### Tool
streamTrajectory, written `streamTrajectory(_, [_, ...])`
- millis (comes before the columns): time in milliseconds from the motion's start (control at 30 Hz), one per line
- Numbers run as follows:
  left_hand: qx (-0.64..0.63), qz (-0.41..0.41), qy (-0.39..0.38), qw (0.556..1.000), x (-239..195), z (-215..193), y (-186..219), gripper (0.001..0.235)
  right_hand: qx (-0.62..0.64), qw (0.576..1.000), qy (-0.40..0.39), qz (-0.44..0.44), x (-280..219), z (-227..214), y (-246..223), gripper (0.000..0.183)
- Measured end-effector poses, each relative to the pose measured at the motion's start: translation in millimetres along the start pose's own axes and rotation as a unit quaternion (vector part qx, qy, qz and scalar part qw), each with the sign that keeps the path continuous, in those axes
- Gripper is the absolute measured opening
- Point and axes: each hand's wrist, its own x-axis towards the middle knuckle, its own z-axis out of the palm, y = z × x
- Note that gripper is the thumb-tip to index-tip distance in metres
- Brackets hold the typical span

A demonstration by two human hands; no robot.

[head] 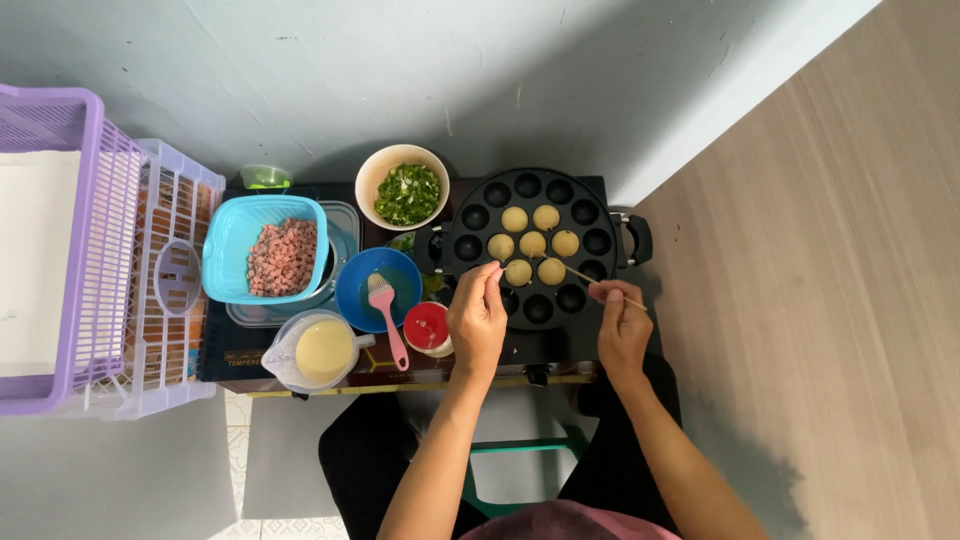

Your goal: The person prepares small round snacks in a spherical pan by pouring batter from a squeeze bottle into the molds. They use wooden skewers to rotate and adjust the cooking items within the pan.

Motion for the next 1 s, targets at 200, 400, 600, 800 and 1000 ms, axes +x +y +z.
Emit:
streamTrajectory(200, [0.011,-0.001,0.006,1.0,14,9,3,0.007,-0.012,0.999,0.016,-0.05,65,2,12,0.032])
streamTrajectory(400, [0.004,0.003,-0.001,1.0,28,25,1,0.007,-0.086,0.993,-0.011,-0.074,97,19,32,0.024])
streamTrajectory(600, [0.007,0.01,-0.001,1.0,34,28,-6,0.007,-0.057,0.994,-0.024,-0.086,103,34,35,0.025])
streamTrajectory(800, [0.01,0.014,-0.004,1.0,37,28,-6,0.007,-0.101,0.989,0.004,-0.103,104,24,27,0.024])
streamTrajectory(1000, [0.01,0.017,-0.014,1.0,37,28,-6,0.007,-0.085,0.991,0.004,-0.106,105,31,37,0.024])
